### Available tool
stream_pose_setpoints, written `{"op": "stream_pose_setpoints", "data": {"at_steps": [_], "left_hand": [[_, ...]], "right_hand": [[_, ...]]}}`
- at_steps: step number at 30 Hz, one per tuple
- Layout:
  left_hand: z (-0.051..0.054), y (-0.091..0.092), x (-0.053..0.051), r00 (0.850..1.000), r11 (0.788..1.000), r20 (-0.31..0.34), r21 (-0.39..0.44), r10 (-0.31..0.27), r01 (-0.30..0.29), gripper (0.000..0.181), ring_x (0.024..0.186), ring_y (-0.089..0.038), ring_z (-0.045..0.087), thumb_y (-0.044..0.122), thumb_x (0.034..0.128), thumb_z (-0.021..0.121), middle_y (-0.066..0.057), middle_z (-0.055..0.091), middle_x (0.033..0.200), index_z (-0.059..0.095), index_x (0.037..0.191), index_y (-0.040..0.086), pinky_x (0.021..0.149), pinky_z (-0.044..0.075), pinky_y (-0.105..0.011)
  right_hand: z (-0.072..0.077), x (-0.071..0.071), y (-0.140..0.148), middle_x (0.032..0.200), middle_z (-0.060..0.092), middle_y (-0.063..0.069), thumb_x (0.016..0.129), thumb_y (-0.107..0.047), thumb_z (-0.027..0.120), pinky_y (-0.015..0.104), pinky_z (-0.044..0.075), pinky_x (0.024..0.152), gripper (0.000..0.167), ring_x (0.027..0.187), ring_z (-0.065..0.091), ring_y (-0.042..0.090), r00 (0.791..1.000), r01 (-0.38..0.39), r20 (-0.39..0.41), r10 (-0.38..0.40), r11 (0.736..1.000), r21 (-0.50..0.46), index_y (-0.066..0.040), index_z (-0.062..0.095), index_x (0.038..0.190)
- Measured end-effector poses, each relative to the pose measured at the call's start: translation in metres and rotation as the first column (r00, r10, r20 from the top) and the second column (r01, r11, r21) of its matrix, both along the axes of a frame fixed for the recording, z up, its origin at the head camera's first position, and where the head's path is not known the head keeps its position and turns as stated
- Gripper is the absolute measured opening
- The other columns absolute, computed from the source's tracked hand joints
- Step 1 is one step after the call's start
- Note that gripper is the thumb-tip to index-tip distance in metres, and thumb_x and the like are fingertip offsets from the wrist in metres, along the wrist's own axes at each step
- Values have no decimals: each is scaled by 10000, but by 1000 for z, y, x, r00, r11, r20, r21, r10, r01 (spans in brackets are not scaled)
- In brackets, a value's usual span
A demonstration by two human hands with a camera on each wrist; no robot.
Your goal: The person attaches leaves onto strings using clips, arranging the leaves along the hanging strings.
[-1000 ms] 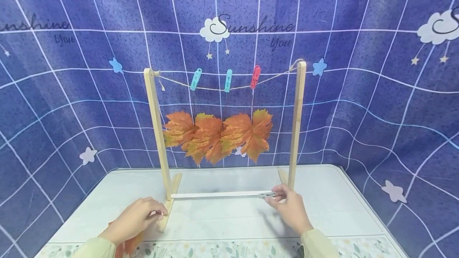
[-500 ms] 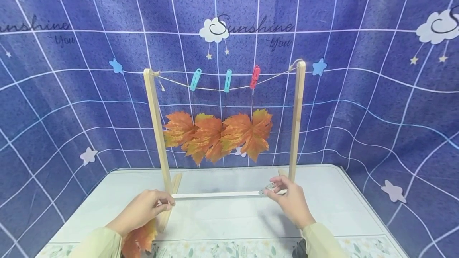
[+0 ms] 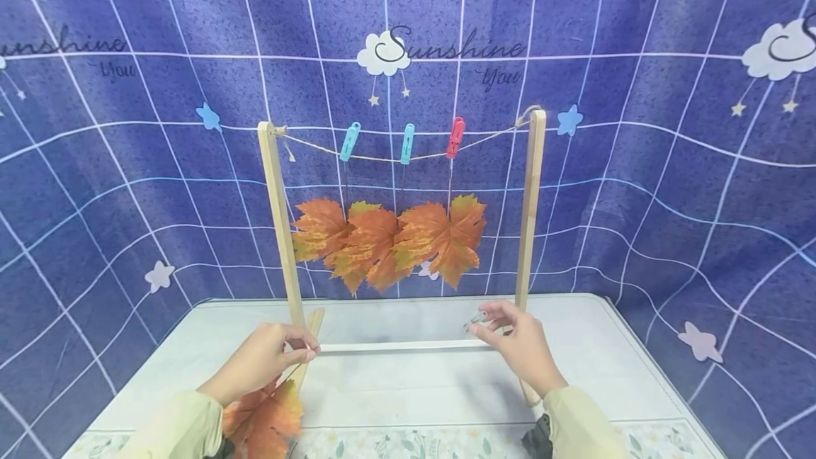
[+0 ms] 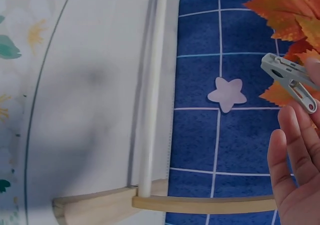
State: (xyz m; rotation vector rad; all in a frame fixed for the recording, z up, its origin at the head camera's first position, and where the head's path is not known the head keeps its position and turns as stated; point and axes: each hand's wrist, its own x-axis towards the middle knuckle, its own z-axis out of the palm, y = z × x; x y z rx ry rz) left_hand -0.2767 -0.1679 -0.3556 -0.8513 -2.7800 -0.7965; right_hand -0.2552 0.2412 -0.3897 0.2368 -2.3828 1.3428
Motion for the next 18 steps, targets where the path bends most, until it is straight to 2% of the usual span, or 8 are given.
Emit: {"op": "stream_pose_setpoints", "data": {"at_steps": [8, 14, 18], "left_hand": [[9, 12, 1, 999, 998, 46, 53, 23, -25, 38, 720, -73, 630, 183, 881, 782, 133, 697, 769, 780, 899, 149, 694, 512, -342], [16, 22, 1, 998, 993, 64, 114, 21, -29, 55, 731, -69, 618, 184, 890, 781, 118, 686, 778, 784, 891, 129, 684, 499, -314], [18, 28, 0, 997, 988, 74, 148, 24, -35, 67, 745, -78, 628, 185, 896, 779, 105, 701, 783, 784, 884, 120, 665, 501, -298]], "right_hand": [[18, 1, 1, 950, 707, -2, 922, -237, 771, 257, 532, 748, 322, 842, 648, 93, 1000, -21, -9, 22, 999, 40, -77, 709, 1195], [34, 0, 2, 950, 716, 4, 920, -249, 776, 259, 523, 748, 356, 851, 649, 96, 999, -24, -25, 26, 998, 62, -85, 694, 1224], [43, -1, 3, 941, 723, 3, 901, -241, 795, 256, 516, 736, 346, 846, 636, 80, 999, -18, -43, 22, 996, 89, -73, 704, 1190]]}}
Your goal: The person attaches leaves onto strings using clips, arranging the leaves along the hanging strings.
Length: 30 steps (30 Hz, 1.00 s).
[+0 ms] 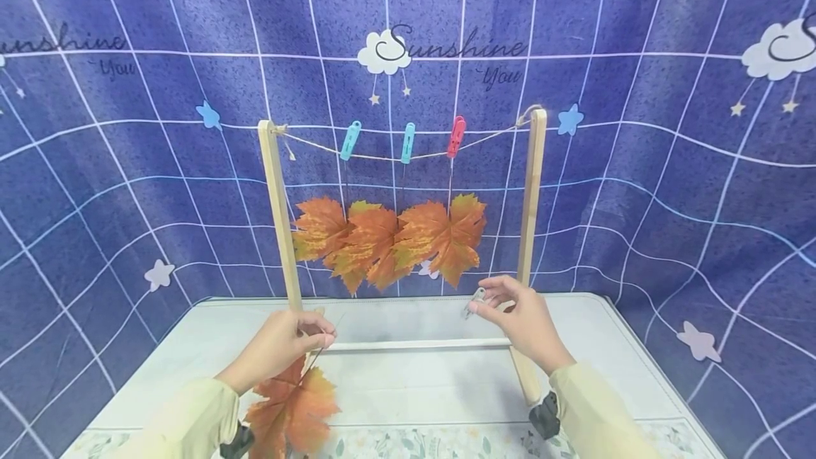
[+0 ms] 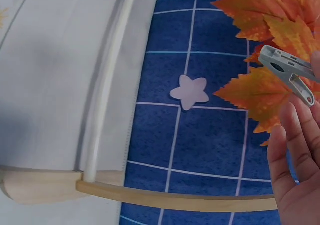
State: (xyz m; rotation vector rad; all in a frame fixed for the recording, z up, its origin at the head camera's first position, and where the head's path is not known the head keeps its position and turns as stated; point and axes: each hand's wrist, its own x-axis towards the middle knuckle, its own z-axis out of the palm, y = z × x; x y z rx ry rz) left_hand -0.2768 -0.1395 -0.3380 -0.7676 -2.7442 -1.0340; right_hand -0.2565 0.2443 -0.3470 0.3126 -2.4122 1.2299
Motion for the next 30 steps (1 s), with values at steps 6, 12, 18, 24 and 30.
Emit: {"op": "stream_pose_setpoints", "data": {"at_steps": [6, 12, 18, 24, 30], "left_hand": [[4, 8, -1, 1000, 999, 8, 37, 15, -15, 68, 742, -92, 632, 178, 920, 760, 73, 730, 836, 785, 884, 126, 637, 507, -296], [10, 18, -1, 1000, 999, -16, 38, 17, -16, 63, 737, -80, 632, 182, 919, 764, 73, 734, 838, 781, 878, 136, 636, 498, -298], [17, 28, -3, 999, 998, -29, 54, 18, -16, 48, 740, -83, 651, 185, 910, 772, 72, 749, 863, 778, 869, 161, 633, 510, -305], [25, 37, -4, 1000, 996, -20, 84, 15, -13, 55, 748, -109, 665, 185, 917, 766, 62, 749, 864, 776, 879, 147, 617, 513, -304], [31, 45, -2, 999, 995, -33, 105, 4, 0, 34, 747, -111, 662, 168, 921, 762, 63, 742, 815, 777, 893, 155, 614, 499, -311]], "right_hand": [[11, -2, 1, 954, 735, 12, 889, -223, 807, 266, 524, 727, 315, 852, 647, 81, 1000, -13, -24, 14, 999, 30, -65, 718, 1146], [23, -2, 2, 894, 730, -14, 876, -269, 822, 291, 532, 727, 307, 828, 675, 153, 1000, 4, -21, -2, 998, 66, -112, 728, 1122], [34, -2, 3, 847, 737, -34, 838, -271, 856, 263, 539, 704, 272, 775, 674, 128, 996, 30, -85, -23, 996, 87, -136, 763, 1055], [44, -2, 3, 861, 755, -17, 827, -227, 864, 246, 538, 659, 222, 744, 681, 113, 993, 8, -122, 4, 995, 98, -131, 771, 1005], [54, -3, 0, 805, 738, -34, 805, -188, 876, 259, 516, 606, 210, 679, 659, 138, 991, -9, -133, 25, 993, 121, -125, 787, 985]]}}
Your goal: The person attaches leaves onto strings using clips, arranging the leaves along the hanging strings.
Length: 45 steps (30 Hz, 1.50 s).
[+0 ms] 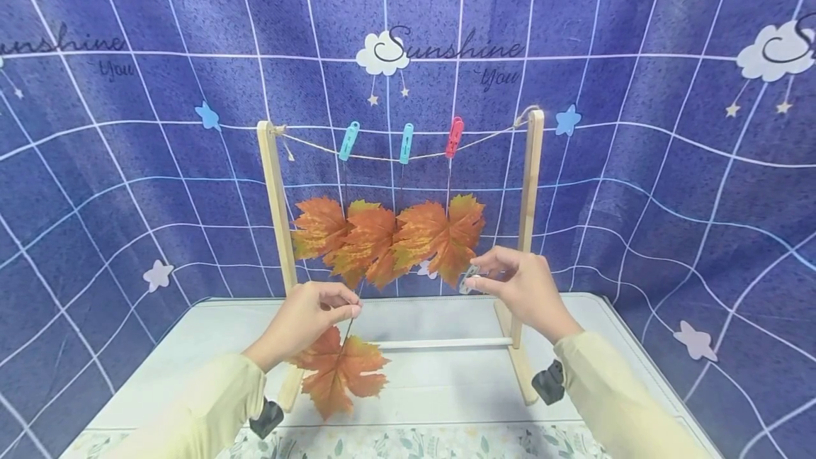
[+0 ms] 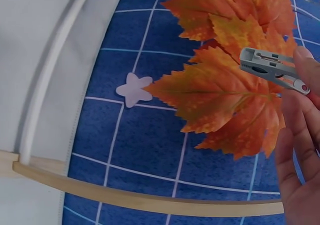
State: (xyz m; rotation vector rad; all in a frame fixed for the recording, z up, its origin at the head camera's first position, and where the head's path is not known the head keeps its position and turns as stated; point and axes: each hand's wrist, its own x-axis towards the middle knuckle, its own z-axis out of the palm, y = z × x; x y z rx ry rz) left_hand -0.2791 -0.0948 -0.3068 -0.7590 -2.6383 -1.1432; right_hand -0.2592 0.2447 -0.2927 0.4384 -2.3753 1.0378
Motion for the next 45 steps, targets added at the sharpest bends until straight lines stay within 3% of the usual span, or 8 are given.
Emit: {"op": "stream_pose_setpoints", "data": {"at_steps": [7, 14, 21, 32, 45], "left_hand": [[6, 14, 0, 999, 999, -32, 39, 4, -2, 50, 710, -97, 644, 159, 914, 769, 90, 731, 794, 776, 881, 195, 590, 480, -291], [8, 26, -1, 1000, 997, -26, 77, 9, -7, 35, 704, -99, 644, 160, 928, 758, 91, 725, 781, 778, 901, 170, 630, 501, -292], [13, 38, -2, 999, 994, -47, 105, -24, 29, 32, 719, -93, 647, 157, 933, 752, 44, 746, 809, 781, 918, 154, 657, 511, -307], [22, 62, -7, 998, 991, -44, 127, -45, 51, 55, 743, -141, 670, 176, 928, 762, 68, 737, 821, 781, 970, 146, 639, 524, -293], [38, 96, -12, 991, 991, -114, 109, -67, 79, 65, 754, -70, 672, 190, 950, 740, 34, 763, 868, 776, 966, 138, 696, 541, -286]], "right_hand": [[15, 3, 3, 795, 739, -39, 815, -206, 870, 258, 498, 606, 200, 677, 635, 131, 1000, 16, -11, -15, 999, 31, -124, 790, 979], [30, 5, 7, 780, 738, -50, 817, -200, 869, 251, 498, 604, 196, 670, 631, 134, 999, 22, -37, -21, 999, 42, -119, 790, 977], [47, 7, 9, 812, 747, -33, 858, -236, 840, 251, 514, 634, 184, 709, 640, 141, 999, 20, -46, -17, 998, 53, -136, 789, 1004], [66, 6, 14, 834, 750, -8, 864, -274, 837, 257, 498, 621, 208, 711, 628, 162, 998, 36, -54, -33, 998, 50, -142, 785, 1017], [90, 5, 20, 852, 768, 32, 863, -223, 838, 200, 485, 625, 193, 710, 649, 89, 992, 51, -116, -42, 996, 74, -112, 787, 1013]]}}
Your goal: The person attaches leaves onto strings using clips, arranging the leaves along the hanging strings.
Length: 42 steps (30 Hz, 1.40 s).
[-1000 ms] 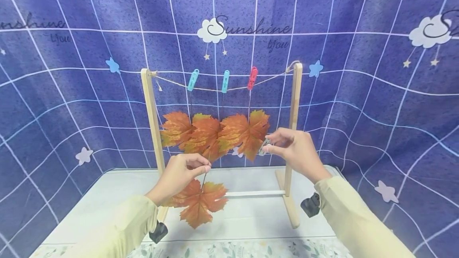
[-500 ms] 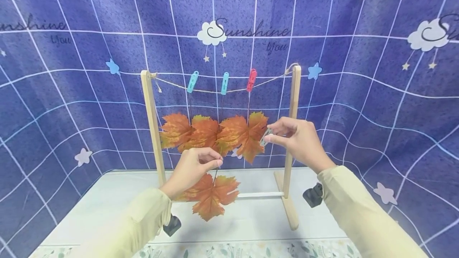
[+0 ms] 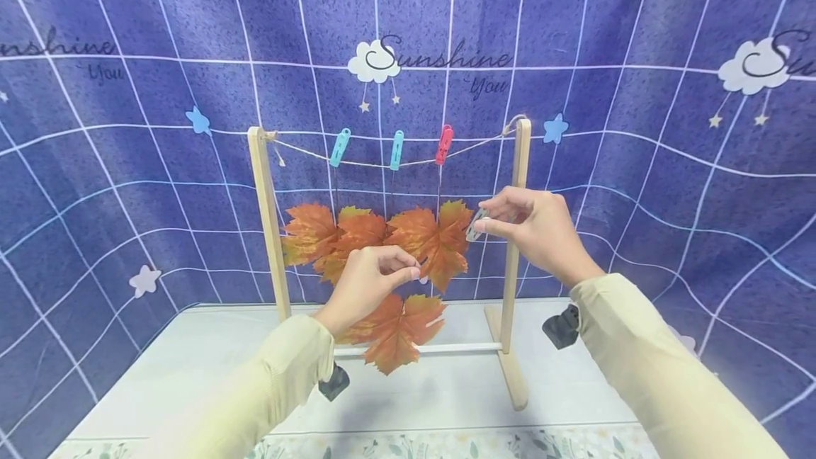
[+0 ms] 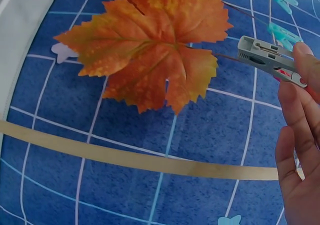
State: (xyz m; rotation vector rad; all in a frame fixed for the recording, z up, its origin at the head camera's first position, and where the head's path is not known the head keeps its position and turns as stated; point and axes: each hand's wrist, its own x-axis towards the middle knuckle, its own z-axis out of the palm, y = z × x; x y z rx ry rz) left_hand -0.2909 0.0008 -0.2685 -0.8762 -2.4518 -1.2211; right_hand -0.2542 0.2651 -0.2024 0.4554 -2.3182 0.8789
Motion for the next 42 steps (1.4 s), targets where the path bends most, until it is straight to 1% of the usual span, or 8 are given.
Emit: {"op": "stream_pose_setpoints", "data": {"at_steps": [6, 9, 14, 24, 27, 31, 36, 42], "left_hand": [[6, 13, -3, 1000, 1000, -3, 6, 2, -2, 51, 746, -70, 663, 191, 946, 745, 54, 754, 846, 777, 949, 151, 683, 539, -282], [9, 18, -5, 1000, 1000, -20, 6, 16, -15, 44, 756, -68, 668, 199, 939, 754, 71, 750, 831, 780, 942, 163, 695, 539, -293], [13, 25, -10, 999, 1000, -43, 16, 17, -17, 43, 764, -73, 673, 198, 939, 752, 77, 750, 825, 778, 935, 164, 711, 540, -300], [23, 40, -18, 998, 998, -57, 50, 30, -27, 55, 782, -91, 679, 202, 938, 753, 59, 759, 848, 780, 949, 156, 711, 528, -301], [28, 46, -20, 997, 998, -67, 56, 29, -26, 57, 773, -85, 681, 202, 935, 757, 59, 759, 834, 783, 941, 152, 688, 517, -289], [35, 54, -22, 996, 998, -75, 48, 45, -42, 67, 778, -86, 687, 214, 933, 762, 50, 762, 826, 786, 945, 153, 680, 513, -275], [43, 63, -26, 994, 998, -84, 31, 63, -61, 79, 802, -100, 690, 230, 943, 752, 43, 764, 838, 785, 955, 160, 691, 517, -276], [49, 71, -31, 995, 997, -70, 46, 67, -64, 88, 829, -111, 686, 230, 949, 744, 36, 768, 853, 787, 965, 155, 711, 520, -286]], "right_hand": [[7, -1, 4, 841, 766, 39, 855, -207, 844, 204, 469, 602, 186, 692, 651, 78, 1000, 2, -20, -2, 1000, 8, -110, 789, 1004], [11, -1, 5, 855, 768, 51, 861, -217, 840, 207, 483, 606, 192, 703, 657, 87, 1000, 7, -5, -7, 1000, 0, -104, 787, 1007], [18, 0, 7, 878, 772, 68, 874, -227, 829, 207, 512, 625, 205, 726, 664, 111, 1000, 15, 12, -15, 1000, -7, -92, 785, 1022], [33, -4, 12, 901, 776, 89, 871, -218, 832, 178, 497, 630, 218, 721, 667, 51, 999, 22, -34, -21, 1000, 18, -81, 785, 1035], [39, -5, 13, 892, 775, 90, 867, -187, 835, 163, 498, 631, 201, 708, 669, 21, 999, 25, -44, -25, 1000, 10, -71, 787, 1024], [45, -8, 14, 877, 775, 87, 848, -147, 848, 150, 499, 623, 197, 685, 670, -4, 998, 32, -56, -33, 999, -16, -59, 789, 1014], [52, -11, 15, 884, 775, 84, 849, -168, 851, 143, 498, 633, 212, 691, 666, -9, 996, 43, -76, -44, 999, -22, -61, 791, 1021], [61, -15, 17, 868, 775, 56, 849, -157, 850, 139, 500, 625, 205, 689, 666, -16, 993, 36, -109, -39, 999, -28, -54, 790, 1016]]}}
